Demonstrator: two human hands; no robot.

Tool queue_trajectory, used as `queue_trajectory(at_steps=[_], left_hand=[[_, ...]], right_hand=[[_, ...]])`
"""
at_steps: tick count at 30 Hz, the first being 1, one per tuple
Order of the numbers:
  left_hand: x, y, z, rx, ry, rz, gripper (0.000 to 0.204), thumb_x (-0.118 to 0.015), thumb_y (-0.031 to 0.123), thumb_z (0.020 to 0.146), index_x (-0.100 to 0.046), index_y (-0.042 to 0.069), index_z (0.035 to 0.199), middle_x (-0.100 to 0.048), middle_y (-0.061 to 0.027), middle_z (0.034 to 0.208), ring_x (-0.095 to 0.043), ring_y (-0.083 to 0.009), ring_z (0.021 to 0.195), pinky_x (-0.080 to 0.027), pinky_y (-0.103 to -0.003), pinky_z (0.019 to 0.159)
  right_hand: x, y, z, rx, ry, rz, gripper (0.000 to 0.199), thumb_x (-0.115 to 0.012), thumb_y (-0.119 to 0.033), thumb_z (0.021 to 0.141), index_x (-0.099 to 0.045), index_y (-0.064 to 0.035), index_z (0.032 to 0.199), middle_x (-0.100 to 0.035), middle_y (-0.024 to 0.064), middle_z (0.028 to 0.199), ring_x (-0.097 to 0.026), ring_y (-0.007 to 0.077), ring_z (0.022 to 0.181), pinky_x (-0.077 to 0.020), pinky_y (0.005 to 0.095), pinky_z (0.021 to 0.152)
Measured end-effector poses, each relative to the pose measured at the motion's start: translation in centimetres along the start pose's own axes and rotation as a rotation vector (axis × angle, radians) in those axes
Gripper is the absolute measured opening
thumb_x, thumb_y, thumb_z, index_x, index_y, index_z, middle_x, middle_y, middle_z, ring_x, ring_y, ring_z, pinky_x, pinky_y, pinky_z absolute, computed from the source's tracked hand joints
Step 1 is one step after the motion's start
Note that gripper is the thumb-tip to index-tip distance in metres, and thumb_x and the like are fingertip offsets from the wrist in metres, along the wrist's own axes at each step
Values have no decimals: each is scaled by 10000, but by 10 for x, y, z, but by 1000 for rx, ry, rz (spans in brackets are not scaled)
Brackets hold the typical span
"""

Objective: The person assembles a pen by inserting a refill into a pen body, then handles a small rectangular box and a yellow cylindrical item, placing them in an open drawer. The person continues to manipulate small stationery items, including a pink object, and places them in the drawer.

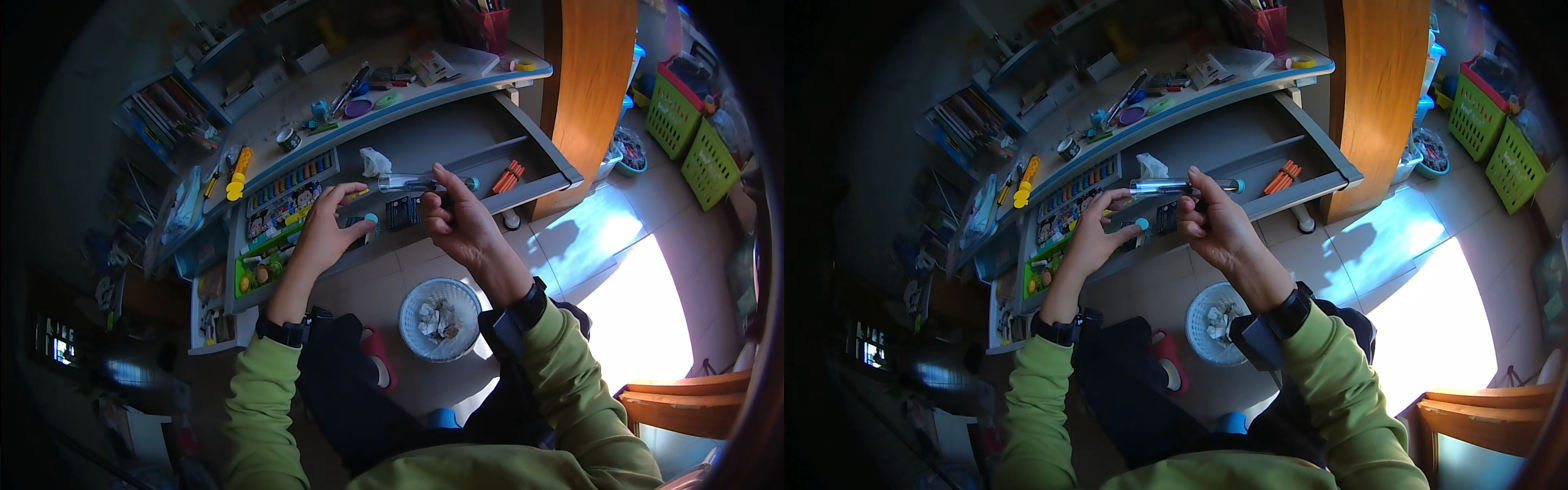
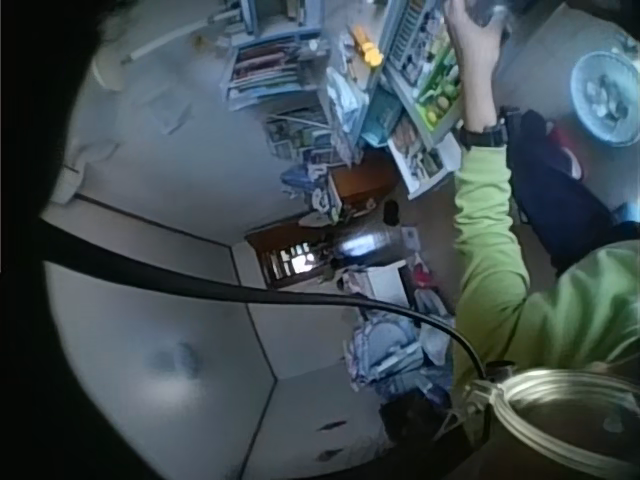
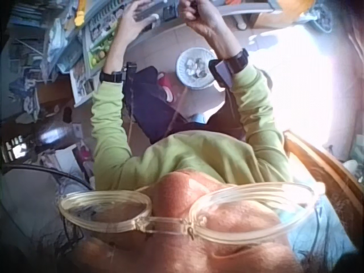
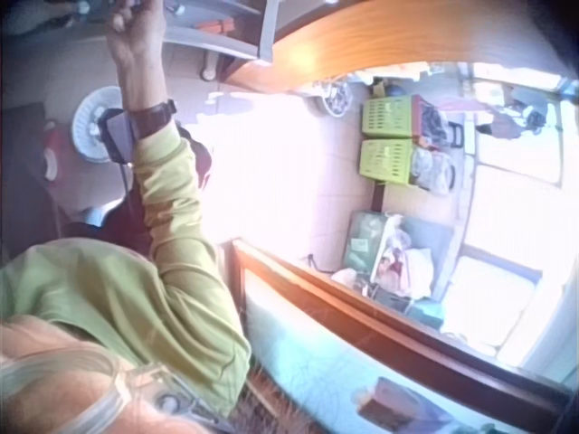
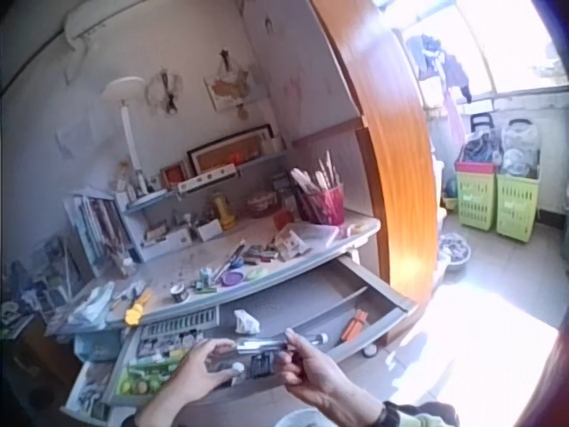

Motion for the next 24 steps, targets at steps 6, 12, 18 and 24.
queue_trajectory(at_steps=[6,12,18,24], left_hand=[[-3,44,-13,-461,-2,-495,465,-726,236,872,-552,61,1266,-604,-138,1291,-570,-240,1222,-449,-383,1017],[30,45,-31,-477,526,-727,247,-472,267,1032,-535,51,1132,-673,-129,1019,-664,-220,1029,-519,-414,945],[47,33,-28,-366,588,-812,270,-408,298,1053,-514,64,1136,-567,-49,788,-615,-145,758,-550,-337,815],[18,28,1,-356,471,-510,226,-508,204,1024,-512,61,1199,-492,1,817,-470,-61,721,-410,-197,680]], right_hand=[[-15,34,-8,-251,-104,-25,334,-642,-397,941,-514,-93,891,-526,13,706,-350,40,527,-263,154,416],[-19,47,-20,-170,-84,-157,299,-513,-327,1009,-583,-37,1031,-595,48,876,-437,62,639,-387,176,558],[-21,29,-8,133,7,-171,334,-451,-256,1041,-587,33,1137,-614,171,1164,-599,218,1113,-528,301,940],[-34,3,19,245,53,-68,637,-423,-538,992,-602,60,1121,-512,272,1274,-511,346,1222,-433,410,1085]])
Point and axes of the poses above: each hand's wrist, its own z-axis towards the middle knuckle, its own x-axis out of the back of the hand, y = z × x, the point moved 2 cm from there along z, towards the middle knuckle
